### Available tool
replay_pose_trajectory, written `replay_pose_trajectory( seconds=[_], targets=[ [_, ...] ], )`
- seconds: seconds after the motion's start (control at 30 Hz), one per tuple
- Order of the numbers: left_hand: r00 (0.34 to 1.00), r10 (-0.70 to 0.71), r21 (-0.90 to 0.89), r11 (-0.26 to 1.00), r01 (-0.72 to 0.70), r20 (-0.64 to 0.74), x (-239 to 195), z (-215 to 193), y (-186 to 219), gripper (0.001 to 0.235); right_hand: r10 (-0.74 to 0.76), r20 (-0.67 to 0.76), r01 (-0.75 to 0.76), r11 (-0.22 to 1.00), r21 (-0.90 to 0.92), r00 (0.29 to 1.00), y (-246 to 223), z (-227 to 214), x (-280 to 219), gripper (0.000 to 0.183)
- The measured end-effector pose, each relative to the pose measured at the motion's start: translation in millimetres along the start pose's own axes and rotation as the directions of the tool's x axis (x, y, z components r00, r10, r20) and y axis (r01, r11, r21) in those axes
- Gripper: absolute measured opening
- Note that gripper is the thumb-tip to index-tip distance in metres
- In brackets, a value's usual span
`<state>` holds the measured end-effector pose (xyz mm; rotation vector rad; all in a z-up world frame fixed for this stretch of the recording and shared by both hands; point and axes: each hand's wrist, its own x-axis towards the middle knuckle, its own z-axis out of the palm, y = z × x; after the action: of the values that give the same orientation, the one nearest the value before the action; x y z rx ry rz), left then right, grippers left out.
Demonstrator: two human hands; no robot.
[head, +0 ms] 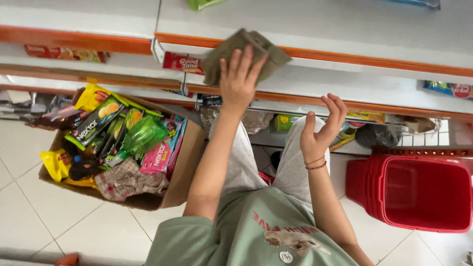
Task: The person scans snacks with a barcode scanner, places them into a basket or box, handles a red plastic crate, and then sprays a green liquid onto a cloth to wipe down store shelves.
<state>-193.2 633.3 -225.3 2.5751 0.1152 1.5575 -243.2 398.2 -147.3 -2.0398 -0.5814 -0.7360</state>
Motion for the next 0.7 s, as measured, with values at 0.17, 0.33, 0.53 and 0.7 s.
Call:
replay_pose_trajectory(
  seconds=[0.17, 0.33, 0.53, 0.7],
  targets=[
    [0.886, -0.458, -0.184, 0.867, 0.463, 0.071, -5.2, -77.4, -69.1, 0.098, -0.048, 0.078, 0.046, 0.998, 0.033, 0.996, -17.2, 16.7, -7.1, 0.034],
    [0.887, -0.453, -0.524, 0.737, 0.427, 0.087, -0.9, -124.9, -31.3, 0.086, -0.088, 0.232, 0.035, 0.974, 0.223, 0.969, -47.7, 53.3, -15.0, 0.028],
    [0.696, -0.461, -0.768, 0.048, 0.639, 0.551, -69.3, -191.6, -25.2, 0.069, 0.061, 0.757, -0.742, 0.268, 0.615, 0.650, -73.6, 117.7, -38.8, 0.042],
    [0.546, -0.694, -0.672, 0.120, 0.731, 0.470, -136.8, -217.5, -52.9, 0.059, 0.044, 0.879, -0.799, 0.438, 0.411, 0.476, -89.3, 172.7, -88.2, 0.033]
  ],
)
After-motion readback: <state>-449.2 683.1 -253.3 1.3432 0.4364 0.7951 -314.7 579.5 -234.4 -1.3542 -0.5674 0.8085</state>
